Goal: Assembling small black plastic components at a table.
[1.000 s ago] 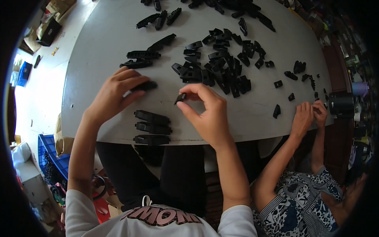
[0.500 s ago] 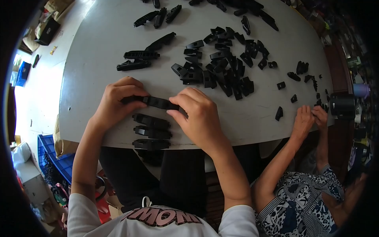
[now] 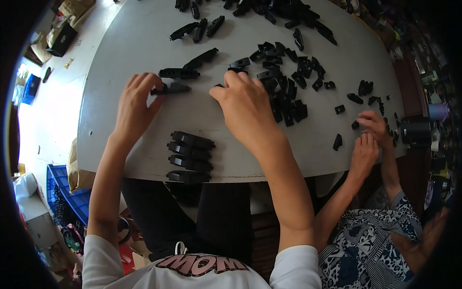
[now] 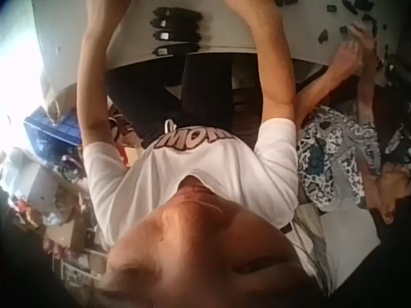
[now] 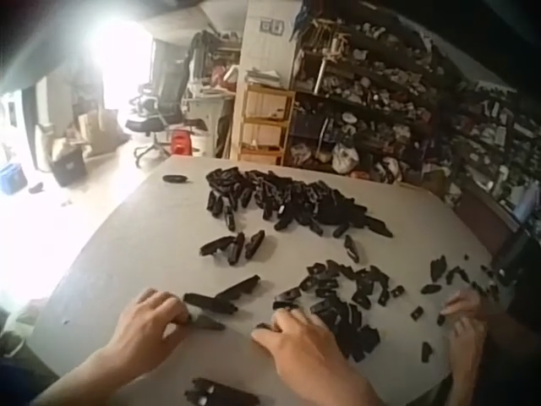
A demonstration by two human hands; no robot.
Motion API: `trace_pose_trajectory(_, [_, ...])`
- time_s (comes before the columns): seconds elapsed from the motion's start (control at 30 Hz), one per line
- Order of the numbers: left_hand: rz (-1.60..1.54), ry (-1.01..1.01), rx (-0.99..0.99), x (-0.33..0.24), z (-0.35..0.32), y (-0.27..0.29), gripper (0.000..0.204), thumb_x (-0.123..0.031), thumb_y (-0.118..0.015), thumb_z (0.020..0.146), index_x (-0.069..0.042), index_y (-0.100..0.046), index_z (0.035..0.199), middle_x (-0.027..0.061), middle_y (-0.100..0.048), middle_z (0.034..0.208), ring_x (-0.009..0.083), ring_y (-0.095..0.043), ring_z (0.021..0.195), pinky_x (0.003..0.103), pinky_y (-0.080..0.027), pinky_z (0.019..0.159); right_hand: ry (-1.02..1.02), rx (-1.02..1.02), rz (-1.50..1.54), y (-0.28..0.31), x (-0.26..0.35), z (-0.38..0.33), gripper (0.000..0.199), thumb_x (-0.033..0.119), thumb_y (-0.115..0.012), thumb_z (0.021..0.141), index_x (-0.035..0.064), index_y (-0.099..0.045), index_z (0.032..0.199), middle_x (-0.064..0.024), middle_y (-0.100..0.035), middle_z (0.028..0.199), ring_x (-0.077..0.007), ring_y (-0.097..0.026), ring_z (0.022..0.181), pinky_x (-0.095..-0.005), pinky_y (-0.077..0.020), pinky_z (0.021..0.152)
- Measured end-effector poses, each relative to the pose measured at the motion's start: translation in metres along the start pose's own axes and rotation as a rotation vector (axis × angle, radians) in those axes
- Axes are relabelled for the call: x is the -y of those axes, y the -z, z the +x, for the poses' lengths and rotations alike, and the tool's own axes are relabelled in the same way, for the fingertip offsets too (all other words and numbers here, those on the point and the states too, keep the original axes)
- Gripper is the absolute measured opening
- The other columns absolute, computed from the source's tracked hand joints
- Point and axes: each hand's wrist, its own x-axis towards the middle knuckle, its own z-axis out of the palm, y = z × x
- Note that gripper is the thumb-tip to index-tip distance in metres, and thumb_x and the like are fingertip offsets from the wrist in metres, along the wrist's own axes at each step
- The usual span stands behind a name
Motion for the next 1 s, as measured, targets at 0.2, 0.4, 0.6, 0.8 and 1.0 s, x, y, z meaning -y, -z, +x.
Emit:
trace_pose_trajectory(0.2, [-0.500,0.167,0.258,-0.018,-0.012,0.003,0.026,0.003,-0.068,0.074,-0.007,-0.063,0.096,0.0099,-0.057,0.100,0.0292,-0.055,0.097,0.038,-0.048,0.081,-0.106,0.230,0.144,-0.002,0.001,0.007,0.025,-0.002,-0.066,0.080,0.0024,-0.067,0.105,-0.0088,-0.059,0.097,-0.0273,-0.059,0.088,-0.0381,-0.0494,0.080])
trace_pose_trajectory(0.4, [-0.220,-0.149,0.125,-0.016,0.005,-0.008,0.031,0.005,-0.069,0.073,-0.005,-0.063,0.102,0.0104,-0.059,0.099,0.0297,-0.059,0.089,0.036,-0.050,0.079,-0.072,-0.166,0.218,-0.015,0.017,-0.007,0.027,0.003,-0.072,0.077,0.0014,-0.067,0.104,-0.0087,-0.061,0.092,-0.0262,-0.060,0.085,-0.0369,-0.0498,0.077])
trace_pose_trajectory(0.6, [-0.627,0.030,0.295,-0.012,-0.004,-0.012,0.031,0.003,-0.073,0.073,-0.004,-0.068,0.103,0.0110,-0.065,0.100,0.0287,-0.064,0.082,0.035,-0.053,0.073,-0.194,-0.039,0.458,-0.020,0.027,-0.025,0.029,0.008,-0.079,0.071,0.0013,-0.069,0.098,-0.0053,-0.060,0.085,-0.0225,-0.059,0.084,-0.0335,-0.0479,0.076])
trace_pose_trajectory(0.8, [-0.712,0.046,0.308,-0.007,-0.008,-0.015,0.025,0.002,-0.076,0.070,-0.002,-0.071,0.095,0.0110,-0.066,0.100,0.0264,-0.065,0.084,0.033,-0.053,0.075,-0.066,-0.010,0.283,-0.012,0.014,-0.025,0.030,0.015,-0.081,0.068,0.0039,-0.073,0.095,-0.0038,-0.057,0.082,-0.0206,-0.055,0.080,-0.0313,-0.0461,0.074])
trace_pose_trajectory(1.0, [-0.684,0.010,0.346,-0.013,-0.005,-0.013,0.024,0.002,-0.074,0.073,-0.003,-0.071,0.096,0.0125,-0.065,0.100,0.0293,-0.065,0.086,0.036,-0.054,0.076,0.135,-0.151,0.172,-0.014,0.014,-0.016,0.025,0.019,-0.079,0.073,0.0072,-0.074,0.095,-0.0020,-0.056,0.082,-0.0195,-0.054,0.077,-0.0315,-0.0454,0.068])
